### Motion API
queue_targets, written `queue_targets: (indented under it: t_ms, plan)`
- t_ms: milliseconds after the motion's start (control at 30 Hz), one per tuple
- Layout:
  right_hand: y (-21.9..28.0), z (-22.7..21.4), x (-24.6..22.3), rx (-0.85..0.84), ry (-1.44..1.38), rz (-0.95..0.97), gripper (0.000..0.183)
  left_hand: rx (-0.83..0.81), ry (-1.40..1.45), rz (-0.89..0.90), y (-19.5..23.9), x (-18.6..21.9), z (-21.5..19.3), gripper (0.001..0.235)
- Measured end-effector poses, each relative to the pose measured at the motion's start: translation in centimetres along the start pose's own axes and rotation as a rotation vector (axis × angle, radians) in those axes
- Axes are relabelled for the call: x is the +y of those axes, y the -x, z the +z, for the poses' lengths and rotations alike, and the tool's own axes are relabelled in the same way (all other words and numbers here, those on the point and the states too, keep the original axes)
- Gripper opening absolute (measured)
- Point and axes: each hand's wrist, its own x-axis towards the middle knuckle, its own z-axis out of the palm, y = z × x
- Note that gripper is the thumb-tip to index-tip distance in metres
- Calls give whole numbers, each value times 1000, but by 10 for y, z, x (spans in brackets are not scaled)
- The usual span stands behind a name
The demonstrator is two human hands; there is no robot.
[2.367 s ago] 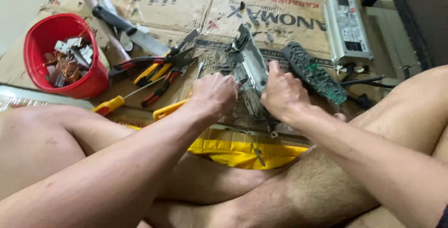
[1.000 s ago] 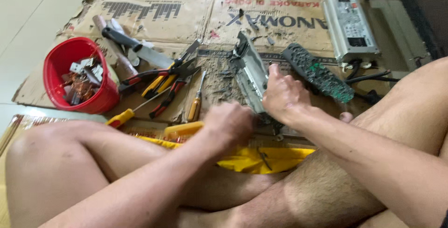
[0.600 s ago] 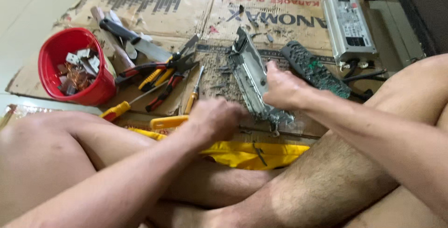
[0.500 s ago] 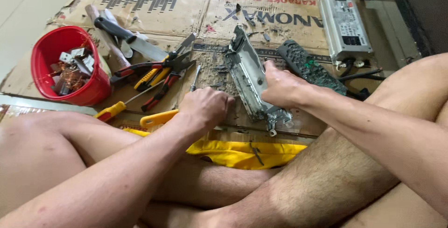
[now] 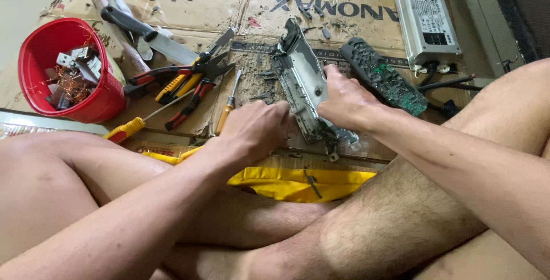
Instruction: The person sits on the floor and uses a screwdriver to remove screws from a metal electronic casing. They then use their hands to pry apart the casing and separate the internal components, including a circuit board, from the metal housing.
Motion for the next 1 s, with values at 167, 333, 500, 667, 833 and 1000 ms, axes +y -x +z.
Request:
queue_targets:
  t_ms: [167, 333, 500, 667, 833, 1000]
  plan:
    - [-28, 15, 11, 95, -44, 7, 65, 342, -203, 26, 9, -27, 15, 17]
    - [-43, 30, 11, 210, -142, 54, 68, 436, -78, -44, 28, -47, 10, 38]
    - [1, 22, -12, 158, -178, 132, 72, 502, -249, -151, 25, -103, -2, 24]
    - [2, 19, -13, 152, -144, 125, 70, 305, -136, -438, 40, -155, -31, 29]
    - [-36, 28, 14, 175, -170, 129, 70, 200, -78, -596, 52, -151, -37, 35]
    - [-29, 26, 10, 170, -126, 112, 71, 388, -315, -303, 54, -124, -38, 28]
